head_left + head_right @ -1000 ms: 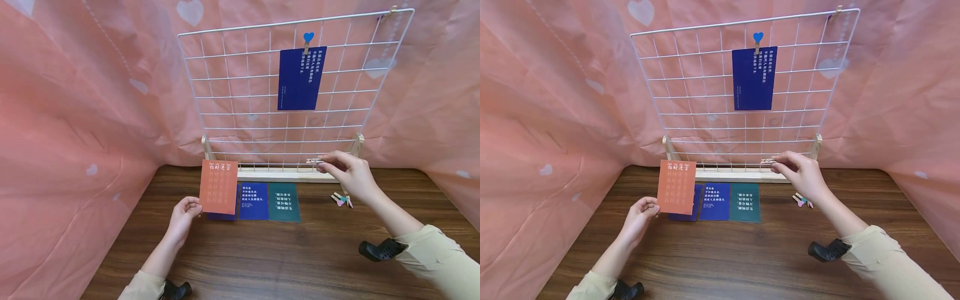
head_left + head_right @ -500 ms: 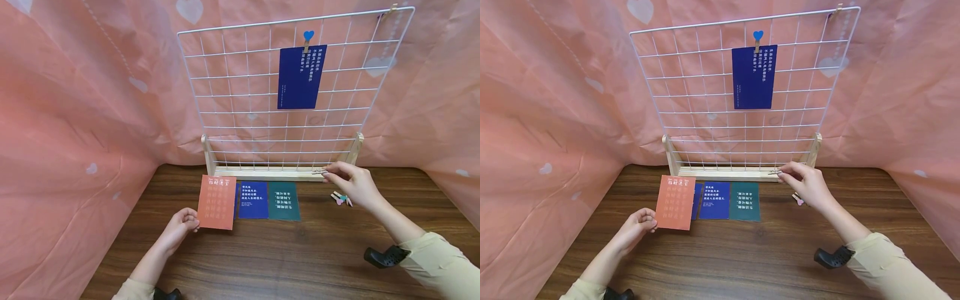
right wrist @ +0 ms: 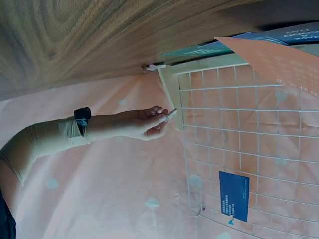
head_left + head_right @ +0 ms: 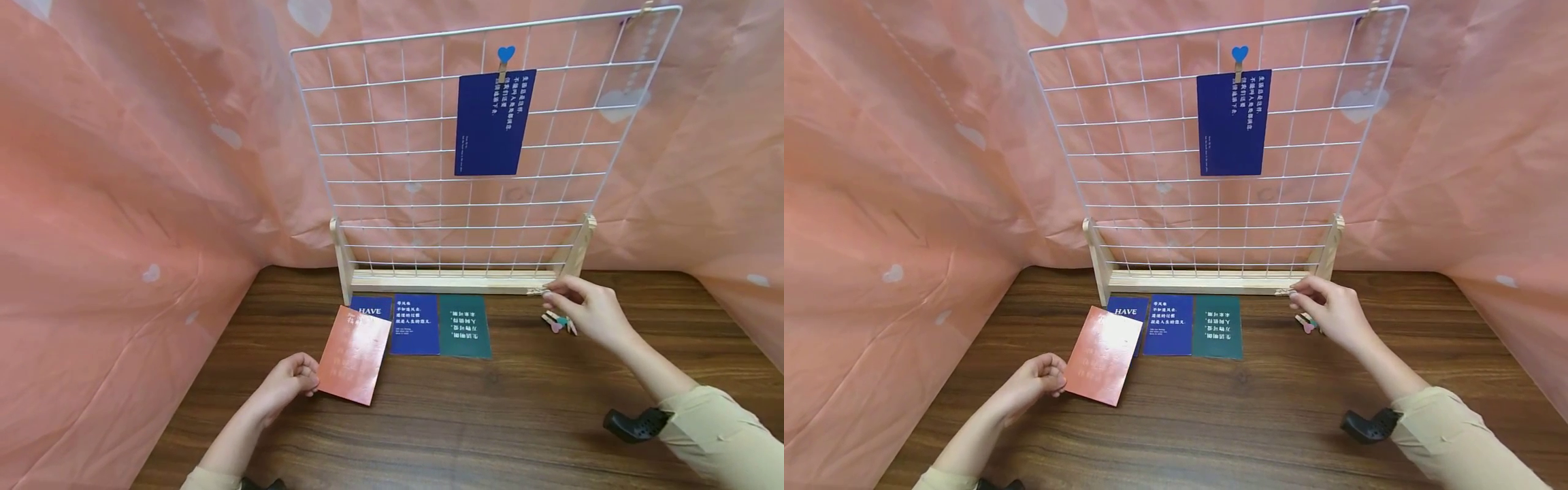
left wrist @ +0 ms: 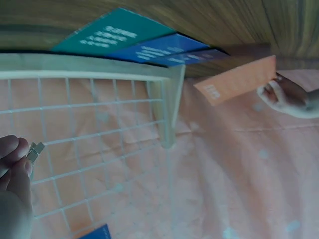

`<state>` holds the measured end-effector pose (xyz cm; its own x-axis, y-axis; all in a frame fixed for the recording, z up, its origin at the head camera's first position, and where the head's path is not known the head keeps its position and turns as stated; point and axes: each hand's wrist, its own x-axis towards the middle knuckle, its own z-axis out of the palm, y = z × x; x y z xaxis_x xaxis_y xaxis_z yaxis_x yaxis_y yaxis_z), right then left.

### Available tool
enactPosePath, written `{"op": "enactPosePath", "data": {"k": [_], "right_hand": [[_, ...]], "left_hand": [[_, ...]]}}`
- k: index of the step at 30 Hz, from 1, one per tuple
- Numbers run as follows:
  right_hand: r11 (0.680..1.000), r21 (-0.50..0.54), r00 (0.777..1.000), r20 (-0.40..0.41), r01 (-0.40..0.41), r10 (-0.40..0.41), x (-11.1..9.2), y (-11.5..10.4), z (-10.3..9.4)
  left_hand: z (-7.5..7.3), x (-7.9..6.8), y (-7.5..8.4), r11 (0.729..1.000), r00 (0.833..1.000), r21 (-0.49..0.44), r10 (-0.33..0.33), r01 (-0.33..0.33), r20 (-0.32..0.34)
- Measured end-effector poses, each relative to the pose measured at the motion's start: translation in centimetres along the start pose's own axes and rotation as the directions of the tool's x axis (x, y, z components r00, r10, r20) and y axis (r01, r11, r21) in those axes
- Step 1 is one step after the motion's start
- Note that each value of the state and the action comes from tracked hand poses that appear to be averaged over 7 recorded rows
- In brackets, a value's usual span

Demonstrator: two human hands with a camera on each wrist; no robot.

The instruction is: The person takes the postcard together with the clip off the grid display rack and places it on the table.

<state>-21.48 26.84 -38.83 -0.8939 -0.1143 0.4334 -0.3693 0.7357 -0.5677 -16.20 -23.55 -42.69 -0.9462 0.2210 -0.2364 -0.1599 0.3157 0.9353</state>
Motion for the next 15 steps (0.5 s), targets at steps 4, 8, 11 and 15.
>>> {"op": "enactPosePath", "data": {"k": [4, 8, 11, 15], "right_hand": [[1.0, -0.021, 1.0, 0.009, -0.012, 0.012, -0.3, 1.7, 0.2], [0.999, -0.026, 0.999, 0.0, -0.036, 0.036, -0.5, 3.2, 0.2], [0.998, -0.027, 0.998, 0.002, -0.058, 0.058, -0.6, 4.0, 0.1], [0.997, -0.01, 0.997, 0.01, -0.077, 0.078, -0.7, 4.9, 0.0]], "left_hand": [[0.2, -0.5, -0.1, 1.0, 1.0, 0.019, -0.012, 0.012, -0.012], [0.4, -0.9, 0.0, 0.999, 1.0, 0.033, -0.019, 0.019, -0.018], [0.5, -1.0, -0.2, 0.998, 0.999, 0.046, -0.03, 0.032, -0.041], [0.4, -1.1, -0.5, 0.996, 0.997, 0.068, -0.055, 0.06, -0.062]]}}
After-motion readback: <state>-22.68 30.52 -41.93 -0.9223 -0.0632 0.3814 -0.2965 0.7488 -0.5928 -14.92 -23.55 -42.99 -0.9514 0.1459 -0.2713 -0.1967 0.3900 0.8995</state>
